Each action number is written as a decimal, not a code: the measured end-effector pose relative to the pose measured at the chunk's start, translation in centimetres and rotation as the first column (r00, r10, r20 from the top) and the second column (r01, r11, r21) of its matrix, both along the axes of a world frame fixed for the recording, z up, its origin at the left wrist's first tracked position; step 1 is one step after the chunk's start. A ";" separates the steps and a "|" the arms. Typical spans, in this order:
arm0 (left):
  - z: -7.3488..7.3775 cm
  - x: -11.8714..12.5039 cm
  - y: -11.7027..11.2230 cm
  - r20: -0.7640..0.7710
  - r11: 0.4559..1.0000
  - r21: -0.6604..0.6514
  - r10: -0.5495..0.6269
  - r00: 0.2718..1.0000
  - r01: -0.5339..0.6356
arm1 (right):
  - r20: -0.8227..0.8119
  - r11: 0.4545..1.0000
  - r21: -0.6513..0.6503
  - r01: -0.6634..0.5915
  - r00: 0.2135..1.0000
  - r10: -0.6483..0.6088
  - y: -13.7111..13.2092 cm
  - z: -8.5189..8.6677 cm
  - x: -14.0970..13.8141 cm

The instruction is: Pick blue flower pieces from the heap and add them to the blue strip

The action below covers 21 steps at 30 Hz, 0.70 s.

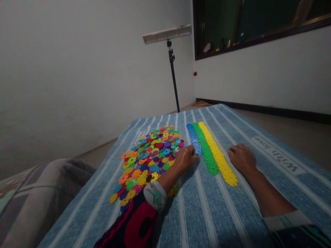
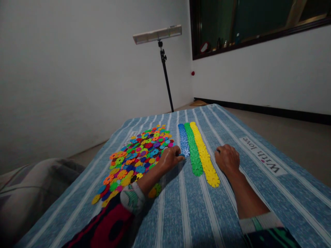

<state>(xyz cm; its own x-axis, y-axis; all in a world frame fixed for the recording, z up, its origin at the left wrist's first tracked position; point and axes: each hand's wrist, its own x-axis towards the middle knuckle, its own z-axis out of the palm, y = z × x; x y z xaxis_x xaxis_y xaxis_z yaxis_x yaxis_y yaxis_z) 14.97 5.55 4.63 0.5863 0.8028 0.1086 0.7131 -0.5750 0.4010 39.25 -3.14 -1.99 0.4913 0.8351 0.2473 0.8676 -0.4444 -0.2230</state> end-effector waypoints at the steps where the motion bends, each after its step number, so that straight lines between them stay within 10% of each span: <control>1: -0.1 0.7 0.3 0.001 1.000 -0.005 0.001 1.000 -0.001 | -0.002 1.000 0.001 -0.001 1.000 0.001 0.0 0.0 0.0; 21: -1.5 0.2 -0.7 -0.122 0.994 -0.008 0.108 0.987 -0.110 | 0.004 1.000 0.010 0.000 1.000 -0.001 0.0 0.0 -0.1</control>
